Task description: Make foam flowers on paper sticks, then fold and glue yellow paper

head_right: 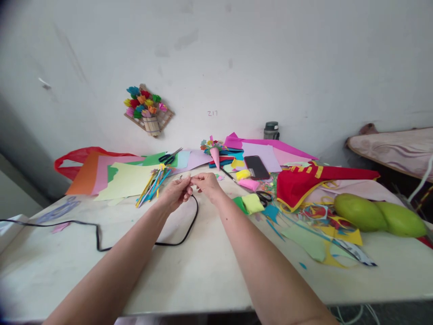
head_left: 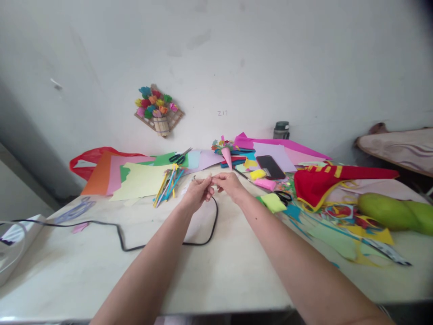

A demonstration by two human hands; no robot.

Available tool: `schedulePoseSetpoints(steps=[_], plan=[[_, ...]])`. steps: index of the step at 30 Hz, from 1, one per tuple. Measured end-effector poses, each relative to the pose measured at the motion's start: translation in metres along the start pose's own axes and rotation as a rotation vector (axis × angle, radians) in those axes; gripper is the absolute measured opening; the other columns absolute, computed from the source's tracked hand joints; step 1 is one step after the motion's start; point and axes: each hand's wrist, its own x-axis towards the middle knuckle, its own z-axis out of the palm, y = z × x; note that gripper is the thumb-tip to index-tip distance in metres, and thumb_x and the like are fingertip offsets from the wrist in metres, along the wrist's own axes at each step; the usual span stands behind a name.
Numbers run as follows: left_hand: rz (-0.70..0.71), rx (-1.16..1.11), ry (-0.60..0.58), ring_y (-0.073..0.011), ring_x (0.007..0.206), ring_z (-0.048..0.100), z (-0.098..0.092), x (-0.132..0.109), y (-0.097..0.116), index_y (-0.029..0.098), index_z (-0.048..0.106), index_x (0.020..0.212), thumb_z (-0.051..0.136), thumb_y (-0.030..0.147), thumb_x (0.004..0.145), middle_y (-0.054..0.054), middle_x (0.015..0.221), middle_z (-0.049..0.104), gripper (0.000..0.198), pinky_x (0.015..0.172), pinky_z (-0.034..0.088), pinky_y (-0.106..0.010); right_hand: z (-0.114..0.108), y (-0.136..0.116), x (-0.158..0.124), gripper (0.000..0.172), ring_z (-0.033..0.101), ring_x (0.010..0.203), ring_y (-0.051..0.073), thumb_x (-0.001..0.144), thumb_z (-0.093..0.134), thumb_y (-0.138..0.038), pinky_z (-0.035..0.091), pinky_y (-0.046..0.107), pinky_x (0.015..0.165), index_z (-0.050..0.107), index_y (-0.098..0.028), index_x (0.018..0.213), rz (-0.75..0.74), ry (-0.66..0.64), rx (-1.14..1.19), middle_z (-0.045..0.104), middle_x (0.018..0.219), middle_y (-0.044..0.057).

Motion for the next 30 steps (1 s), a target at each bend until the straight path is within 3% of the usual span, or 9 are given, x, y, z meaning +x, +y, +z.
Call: schedulePoseSetpoints(steps=[4, 8, 11, 14, 18, 24, 27, 30], plan=[[-0.021, 0.025, -0.026, -0.0055, 0.040, 0.051, -0.008, 0.002, 0.003, 0.011, 0.058, 0.066, 0.067, 0.037, 0.064, -0.004, 0.054, 0.062, 0.028, 0.035, 0.035, -0.015, 0.001, -0.002, 0.004, 0.013, 0.052, 0.058, 0.011, 0.063, 0.060, -0.021, 0.041, 0.022, 0.052, 0.063, -0.019, 0.051, -0.200, 0.059, -0.281, 0.059, 0.061, -0.001], [0.131, 0.042, 0.047, -0.0078, 0.044, 0.055, -0.009, 0.003, 0.008, 0.011, 0.058, 0.065, 0.065, 0.036, 0.066, -0.003, 0.053, 0.061, 0.027, 0.040, 0.038, -0.016, 0.005, -0.010, 0.002, 0.013, 0.057, 0.072, 0.015, 0.064, 0.059, -0.016, 0.044, 0.024, 0.063, 0.069, -0.024, 0.061, -0.303, 0.048, -0.265, 0.065, 0.072, -0.001], [0.214, 0.025, 0.112, -0.0073, 0.041, 0.053, -0.007, 0.002, 0.011, 0.011, 0.057, 0.068, 0.064, 0.036, 0.067, -0.001, 0.049, 0.059, 0.026, 0.040, 0.039, -0.016, 0.007, -0.017, -0.003, 0.020, 0.058, 0.068, 0.013, 0.065, 0.060, -0.018, 0.046, 0.024, 0.061, 0.070, -0.024, 0.080, -0.234, -0.032, -0.152, 0.067, 0.080, -0.001], [0.244, -0.018, 0.168, -0.0087, 0.045, 0.057, -0.009, 0.002, 0.016, 0.011, 0.055, 0.071, 0.063, 0.032, 0.069, -0.002, 0.055, 0.063, 0.023, 0.042, 0.043, -0.017, 0.004, -0.019, -0.005, 0.022, 0.057, 0.060, 0.010, 0.065, 0.062, -0.022, 0.045, 0.021, 0.053, 0.069, -0.021, 0.086, -0.143, -0.007, -0.043, 0.068, 0.079, 0.000], [0.273, -0.110, 0.248, -0.0094, 0.053, 0.062, -0.024, 0.002, 0.023, 0.011, 0.055, 0.072, 0.061, 0.024, 0.072, -0.005, 0.065, 0.066, 0.015, 0.052, 0.049, -0.018, -0.006, -0.011, 0.002, 0.016, 0.057, 0.054, 0.009, 0.066, 0.062, -0.030, 0.043, 0.019, 0.045, 0.067, -0.016, 0.074, -0.073, 0.131, 0.093, 0.066, 0.069, 0.002], [0.254, -0.204, 0.188, -0.0127, 0.078, 0.064, -0.032, 0.002, 0.023, 0.011, 0.059, 0.076, 0.062, 0.011, 0.070, -0.006, 0.080, 0.067, 0.007, 0.071, 0.051, -0.020, -0.018, -0.003, 0.011, 0.022, 0.055, 0.046, 0.008, 0.055, 0.071, -0.027, 0.043, 0.017, 0.040, 0.055, -0.016, 0.065, -0.041, 0.300, 0.241, 0.057, 0.053, -0.005], [0.232, -0.180, 0.202, -0.0116, 0.077, 0.064, -0.027, 0.000, 0.023, 0.010, 0.060, 0.077, 0.062, 0.011, 0.070, -0.005, 0.079, 0.067, 0.008, 0.070, 0.051, -0.018, -0.020, -0.008, 0.010, 0.021, 0.052, 0.040, 0.007, 0.055, 0.071, -0.028, 0.043, 0.018, 0.040, 0.056, -0.015, 0.060, -0.010, 0.329, 0.239, 0.058, 0.050, -0.003], [0.202, -0.144, 0.217, -0.0095, 0.063, 0.064, -0.021, -0.002, 0.023, 0.011, 0.058, 0.074, 0.061, 0.019, 0.073, -0.003, 0.067, 0.066, 0.009, 0.062, 0.051, -0.017, -0.024, -0.013, 0.009, 0.020, 0.053, 0.038, 0.008, 0.055, 0.072, -0.028, 0.042, 0.018, 0.038, 0.058, -0.014, 0.059, 0.006, 0.342, 0.252, 0.059, 0.048, -0.001]])
